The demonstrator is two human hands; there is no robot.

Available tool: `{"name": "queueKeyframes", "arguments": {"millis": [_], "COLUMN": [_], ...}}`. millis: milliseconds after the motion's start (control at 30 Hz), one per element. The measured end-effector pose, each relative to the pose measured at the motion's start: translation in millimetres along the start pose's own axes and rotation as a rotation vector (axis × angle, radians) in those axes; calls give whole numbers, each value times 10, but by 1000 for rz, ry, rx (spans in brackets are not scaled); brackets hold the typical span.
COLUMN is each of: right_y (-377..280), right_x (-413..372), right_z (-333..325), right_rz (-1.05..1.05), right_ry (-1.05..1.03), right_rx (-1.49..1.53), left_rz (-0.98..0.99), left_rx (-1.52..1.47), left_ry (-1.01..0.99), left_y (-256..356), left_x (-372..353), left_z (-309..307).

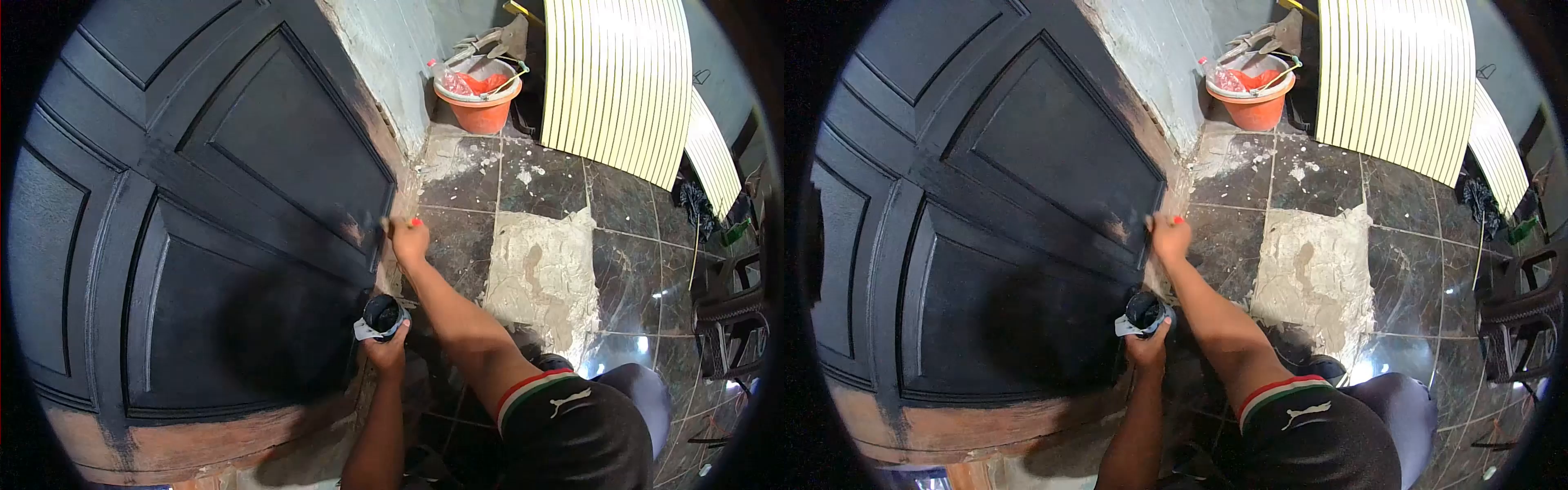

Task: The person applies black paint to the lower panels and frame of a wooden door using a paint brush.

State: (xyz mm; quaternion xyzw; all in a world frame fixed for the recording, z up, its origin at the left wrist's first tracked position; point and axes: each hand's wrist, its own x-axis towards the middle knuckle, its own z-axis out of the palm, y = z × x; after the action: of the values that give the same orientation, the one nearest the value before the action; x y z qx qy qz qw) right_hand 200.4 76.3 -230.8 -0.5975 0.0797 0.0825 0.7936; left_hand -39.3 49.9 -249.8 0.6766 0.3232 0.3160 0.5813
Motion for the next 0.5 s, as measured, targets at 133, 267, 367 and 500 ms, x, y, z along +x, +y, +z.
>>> {"name": "queueKeyframes", "arguments": {"millis": [133, 267, 367, 500], "right_y": [-124, -1093, -1622, -926], "right_x": [-132, -406, -552, -461], "right_z": [-193, 274, 369, 228], "right_rz": [-129, -116, 29, -38], "right_ry": [177, -134, -162, -117], "right_rx": [-457, 127, 603, 333], "left_rz": [26, 9, 74, 84], "left_rx": [-54, -59, -109, -43], "left_ry": [53, -4, -4, 6], "left_y": [43, 289, 196, 156], "left_x": [-23, -90, -77, -50], "left_z": [59, 80, 99, 67]}}
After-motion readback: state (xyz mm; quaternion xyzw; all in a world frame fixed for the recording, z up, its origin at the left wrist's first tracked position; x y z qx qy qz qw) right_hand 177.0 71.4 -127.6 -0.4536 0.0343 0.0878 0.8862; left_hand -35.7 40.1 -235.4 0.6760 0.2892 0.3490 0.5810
